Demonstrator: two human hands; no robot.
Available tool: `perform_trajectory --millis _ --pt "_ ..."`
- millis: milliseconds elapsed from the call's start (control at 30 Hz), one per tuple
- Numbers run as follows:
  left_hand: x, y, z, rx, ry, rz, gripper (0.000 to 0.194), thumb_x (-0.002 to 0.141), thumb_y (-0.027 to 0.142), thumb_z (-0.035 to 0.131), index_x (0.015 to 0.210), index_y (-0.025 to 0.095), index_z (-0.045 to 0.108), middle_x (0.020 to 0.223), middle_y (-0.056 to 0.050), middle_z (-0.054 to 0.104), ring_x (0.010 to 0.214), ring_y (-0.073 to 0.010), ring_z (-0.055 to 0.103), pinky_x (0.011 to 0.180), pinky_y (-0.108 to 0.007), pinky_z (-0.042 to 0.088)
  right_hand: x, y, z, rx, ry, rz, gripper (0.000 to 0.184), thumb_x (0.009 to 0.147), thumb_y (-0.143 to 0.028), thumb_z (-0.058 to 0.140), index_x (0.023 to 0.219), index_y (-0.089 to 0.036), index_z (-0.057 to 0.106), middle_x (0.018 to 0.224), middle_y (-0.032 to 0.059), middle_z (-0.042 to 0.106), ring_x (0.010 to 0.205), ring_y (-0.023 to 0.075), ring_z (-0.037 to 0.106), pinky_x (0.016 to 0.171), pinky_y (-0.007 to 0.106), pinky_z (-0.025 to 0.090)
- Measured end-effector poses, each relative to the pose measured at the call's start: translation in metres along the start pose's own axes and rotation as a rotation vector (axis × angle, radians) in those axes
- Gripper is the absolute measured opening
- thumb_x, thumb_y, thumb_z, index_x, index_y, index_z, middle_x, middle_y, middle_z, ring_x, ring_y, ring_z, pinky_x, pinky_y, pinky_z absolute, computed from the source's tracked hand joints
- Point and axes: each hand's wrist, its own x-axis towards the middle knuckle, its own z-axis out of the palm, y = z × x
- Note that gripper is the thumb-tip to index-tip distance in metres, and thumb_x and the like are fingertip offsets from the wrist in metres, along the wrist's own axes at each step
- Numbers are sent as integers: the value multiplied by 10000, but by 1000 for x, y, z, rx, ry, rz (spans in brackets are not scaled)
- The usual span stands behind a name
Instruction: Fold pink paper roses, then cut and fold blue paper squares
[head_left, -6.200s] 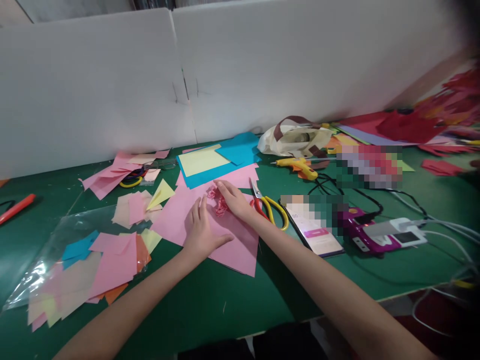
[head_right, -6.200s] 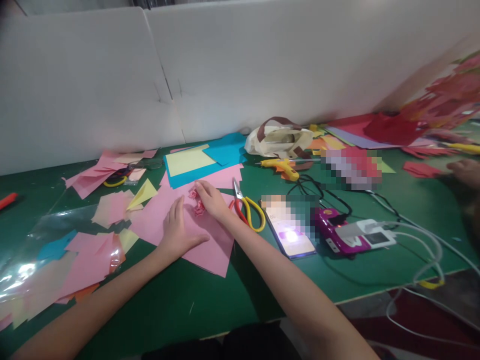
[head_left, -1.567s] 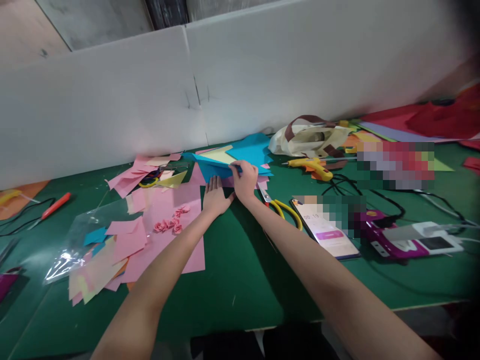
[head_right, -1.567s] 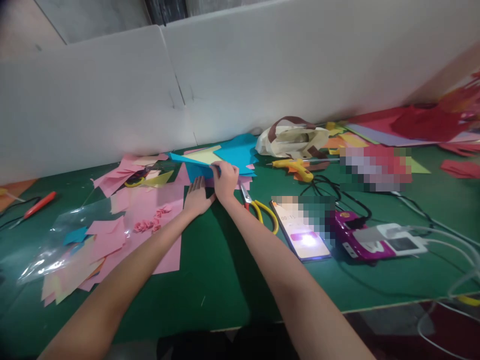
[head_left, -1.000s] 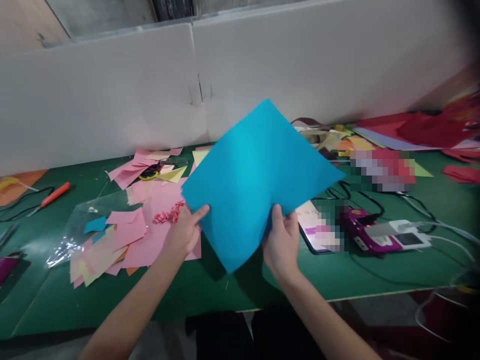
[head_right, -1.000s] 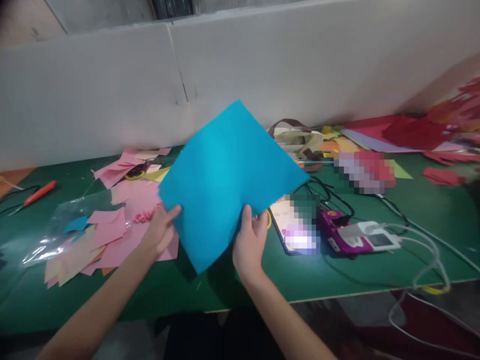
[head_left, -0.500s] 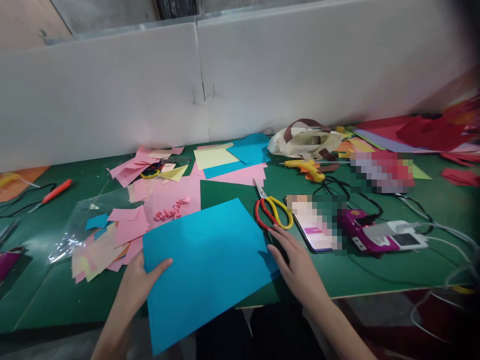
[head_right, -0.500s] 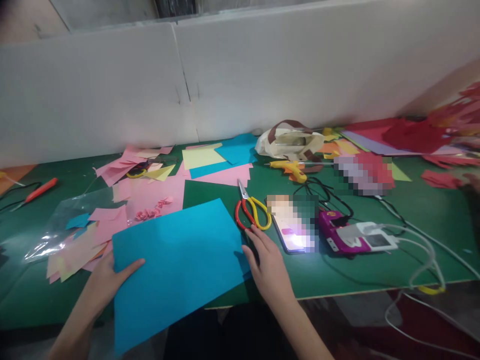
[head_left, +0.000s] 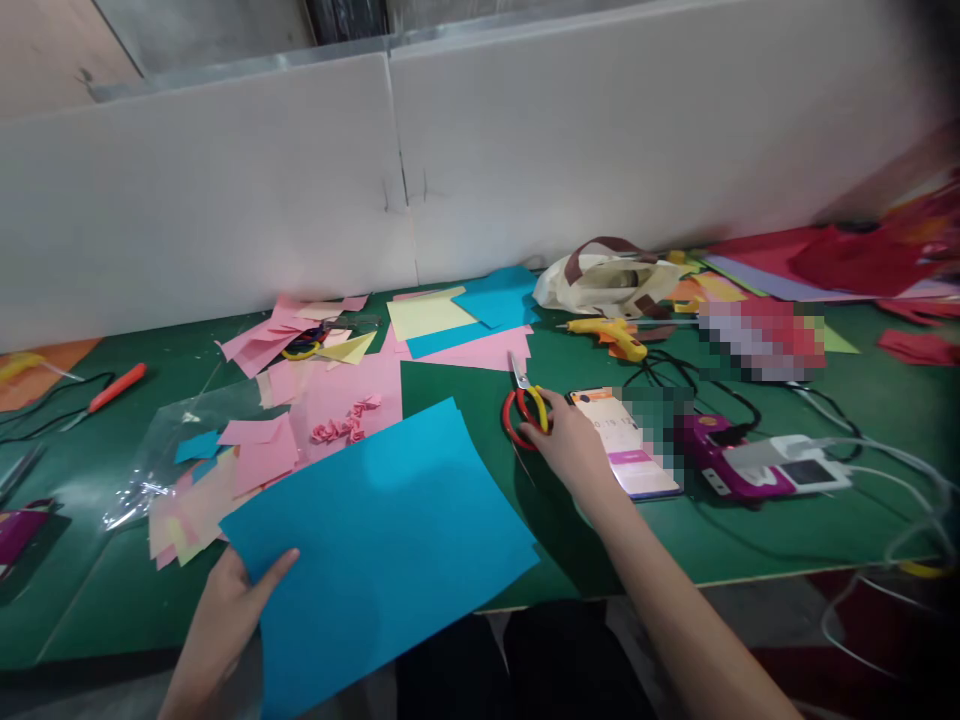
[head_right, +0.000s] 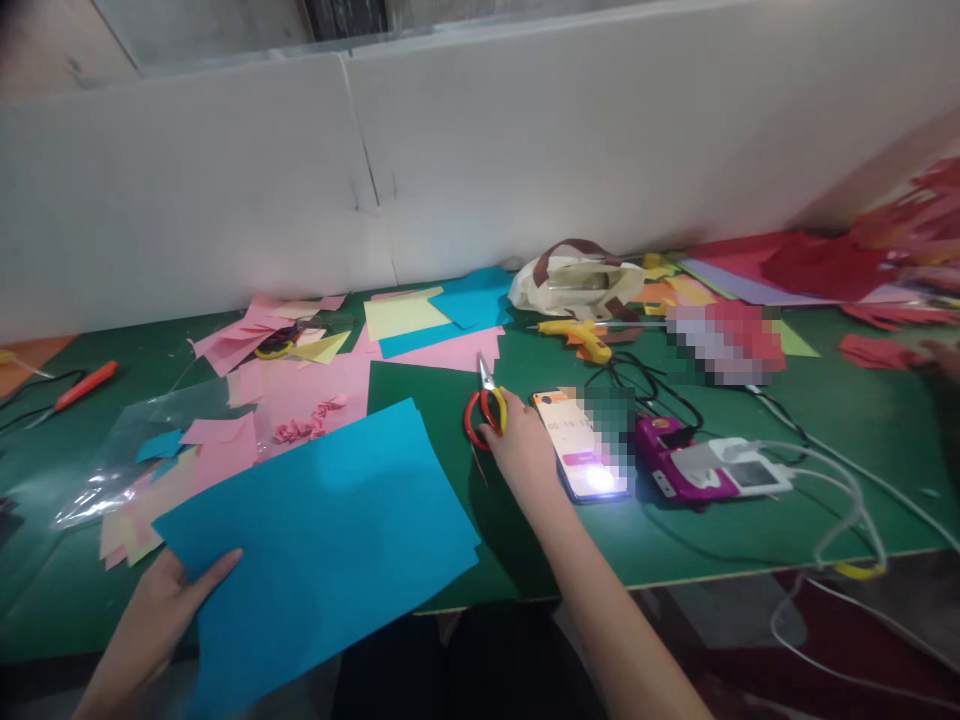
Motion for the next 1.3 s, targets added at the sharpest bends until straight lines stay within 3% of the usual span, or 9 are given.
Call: perform_trajectory --millis 367,467,533,600,700,800,867,1133,1300 --pt "8 6 15 20 162 150 538 573 574 645 913 157 622 983 -123 691 1005 -356 595 906 -486 446 43 -16 5 130 151 6 442 848 -285 493 1240 -84 459 1072 226 589 977 303 565 788 401 435" --pt "11 12 16 86 234 215 419 569 579 648 722 190 616 696 -62 676 883 -339 619 865 -486 460 15 -15 -3 313 68 -168 421 863 -409 479 1214 -178 505 1117 127 618 1006 230 578 815 333 470" --pt "8 18 18 149 277 259 357 587 565 650 574 221 557 505 -13 578 753 -307 623 817 -467 483 -16 -17 -10 716 -170 -347 501 860 -451 472 1292 -199 438 1133 110 624 969 218 607 782 343 500" --pt "0 29 22 190 338 300 395 613 556 641 452 248 454 390 17 455 613 -269 593 756 -445 502 -45 -19 -19 867 -234 -364 451 798 -438 583 1183 -210 529 1064 84 657 904 215 628 748 339 519" --pt "-19 48 32 165 510 426 450 662 565 598 404 262 387 371 21 416 505 -229 529 729 -452 501 -71 -21 -33 841 105 -265 200 813 -378 577 881 -198 629 799 39 683 705 187 626 629 315 519" --pt "-35 63 47 75 626 585 368 717 485 601 490 235 454 537 -6 546 615 -233 582 784 -449 489 -78 -16 -45 724 491 -205 182 750 -365 656 797 -191 627 659 15 637 562 164 571 535 297 476" --pt "-39 70 57 -7 628 658 298 728 442 617 585 221 478 664 -18 600 709 -237 614 793 -431 490 -79 -11 -50 703 616 -188 182 728 -340 687 801 -188 621 635 11 618 548 163 565 530 297 462" --pt "-27 71 88 -555 296 575 266 775 449 550 834 220 428 747 -9 646 666 -198 645 667 -378 523 -82 6 -39 1023 428 -221 222 844 -310 554 1041 -212 523 861 58 674 817 208 648 780 406 488" --pt "-21 62 93 -403 296 613 244 803 449 540 809 206 536 823 -31 625 849 -211 611 782 -349 479 -84 1 -46 800 626 -32 194 805 -372 595 860 -187 607 807 53 636 753 207 606 687 355 478"
